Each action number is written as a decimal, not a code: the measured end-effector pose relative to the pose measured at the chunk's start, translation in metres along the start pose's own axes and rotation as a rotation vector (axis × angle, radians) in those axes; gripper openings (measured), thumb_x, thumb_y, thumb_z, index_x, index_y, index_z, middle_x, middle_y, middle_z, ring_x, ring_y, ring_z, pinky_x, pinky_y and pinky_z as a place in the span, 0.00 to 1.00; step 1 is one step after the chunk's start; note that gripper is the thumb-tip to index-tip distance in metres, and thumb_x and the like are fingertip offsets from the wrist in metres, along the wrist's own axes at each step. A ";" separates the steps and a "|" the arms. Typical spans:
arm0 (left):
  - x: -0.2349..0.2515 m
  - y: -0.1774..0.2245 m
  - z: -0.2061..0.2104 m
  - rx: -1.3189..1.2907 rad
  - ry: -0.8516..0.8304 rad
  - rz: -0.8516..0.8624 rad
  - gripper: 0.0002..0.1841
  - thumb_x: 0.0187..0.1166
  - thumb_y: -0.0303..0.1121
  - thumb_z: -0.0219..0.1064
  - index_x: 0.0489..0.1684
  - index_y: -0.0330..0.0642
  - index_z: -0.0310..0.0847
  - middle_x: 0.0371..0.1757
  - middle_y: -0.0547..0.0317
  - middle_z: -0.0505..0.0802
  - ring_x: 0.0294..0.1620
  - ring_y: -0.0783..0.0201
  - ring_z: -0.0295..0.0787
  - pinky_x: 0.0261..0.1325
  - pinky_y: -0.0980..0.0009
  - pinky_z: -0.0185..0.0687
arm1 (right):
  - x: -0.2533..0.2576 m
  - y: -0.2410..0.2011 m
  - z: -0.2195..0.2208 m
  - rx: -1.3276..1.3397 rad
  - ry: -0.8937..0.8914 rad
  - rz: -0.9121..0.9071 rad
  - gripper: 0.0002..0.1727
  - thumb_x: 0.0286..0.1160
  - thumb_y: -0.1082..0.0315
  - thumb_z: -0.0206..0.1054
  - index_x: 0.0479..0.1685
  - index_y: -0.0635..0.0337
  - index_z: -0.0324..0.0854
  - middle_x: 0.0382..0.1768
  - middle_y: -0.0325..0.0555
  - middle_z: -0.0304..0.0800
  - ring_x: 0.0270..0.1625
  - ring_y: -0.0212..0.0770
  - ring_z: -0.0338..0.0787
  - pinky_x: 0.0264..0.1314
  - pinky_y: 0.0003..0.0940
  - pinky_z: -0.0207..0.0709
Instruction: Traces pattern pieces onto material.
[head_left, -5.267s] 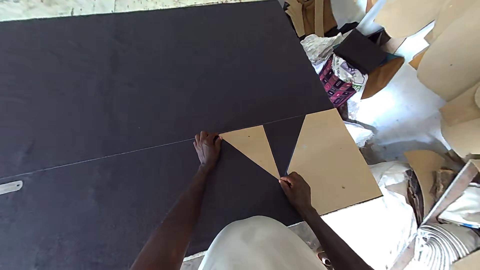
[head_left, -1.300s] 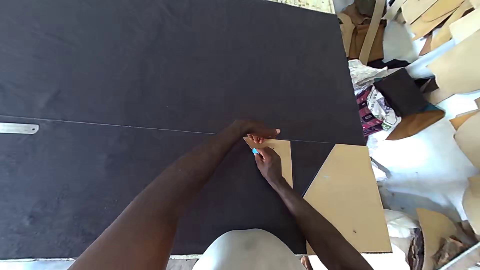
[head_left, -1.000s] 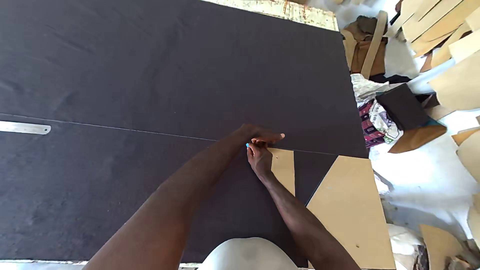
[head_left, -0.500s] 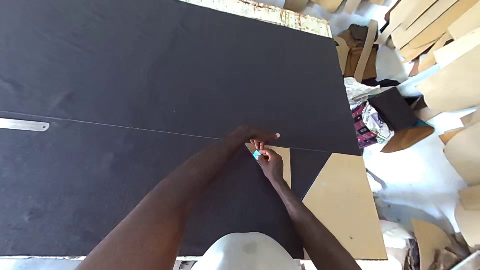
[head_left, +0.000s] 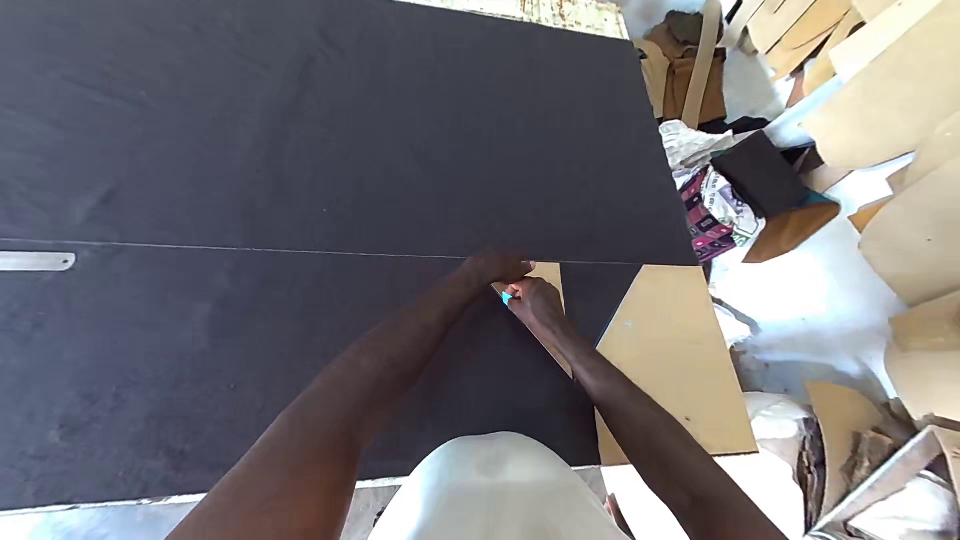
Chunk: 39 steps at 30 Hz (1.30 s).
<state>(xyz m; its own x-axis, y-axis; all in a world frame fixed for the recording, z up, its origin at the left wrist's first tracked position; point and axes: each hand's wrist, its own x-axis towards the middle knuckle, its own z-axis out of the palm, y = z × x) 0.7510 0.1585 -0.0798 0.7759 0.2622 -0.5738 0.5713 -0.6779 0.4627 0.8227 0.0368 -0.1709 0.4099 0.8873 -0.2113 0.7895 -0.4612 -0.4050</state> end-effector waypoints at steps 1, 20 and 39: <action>-0.002 0.002 0.004 0.035 -0.007 0.008 0.29 0.96 0.49 0.44 0.81 0.35 0.71 0.74 0.33 0.83 0.78 0.37 0.78 0.78 0.35 0.68 | -0.008 0.005 -0.004 -0.009 -0.030 -0.014 0.08 0.71 0.63 0.68 0.40 0.53 0.92 0.39 0.49 0.95 0.46 0.54 0.94 0.45 0.62 0.83; 0.057 -0.020 0.095 0.222 0.252 -0.044 0.46 0.60 0.52 0.86 0.84 0.50 0.71 0.88 0.30 0.63 0.79 0.18 0.64 0.64 0.23 0.73 | -0.140 0.089 -0.015 -0.121 -0.180 0.020 0.08 0.69 0.61 0.69 0.33 0.50 0.92 0.38 0.43 0.94 0.45 0.49 0.92 0.44 0.59 0.83; 0.060 -0.023 0.097 0.239 0.261 -0.045 0.46 0.61 0.52 0.85 0.83 0.49 0.71 0.87 0.28 0.63 0.79 0.18 0.63 0.67 0.23 0.70 | -0.198 0.132 -0.005 0.355 0.179 0.175 0.09 0.76 0.64 0.72 0.48 0.54 0.94 0.43 0.43 0.94 0.45 0.40 0.93 0.54 0.49 0.87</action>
<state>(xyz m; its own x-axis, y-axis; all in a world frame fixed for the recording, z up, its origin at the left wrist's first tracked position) 0.7591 0.1231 -0.1903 0.8110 0.4416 -0.3837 0.5520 -0.7948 0.2521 0.8483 -0.1996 -0.1778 0.6211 0.7674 -0.1591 0.5078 -0.5487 -0.6641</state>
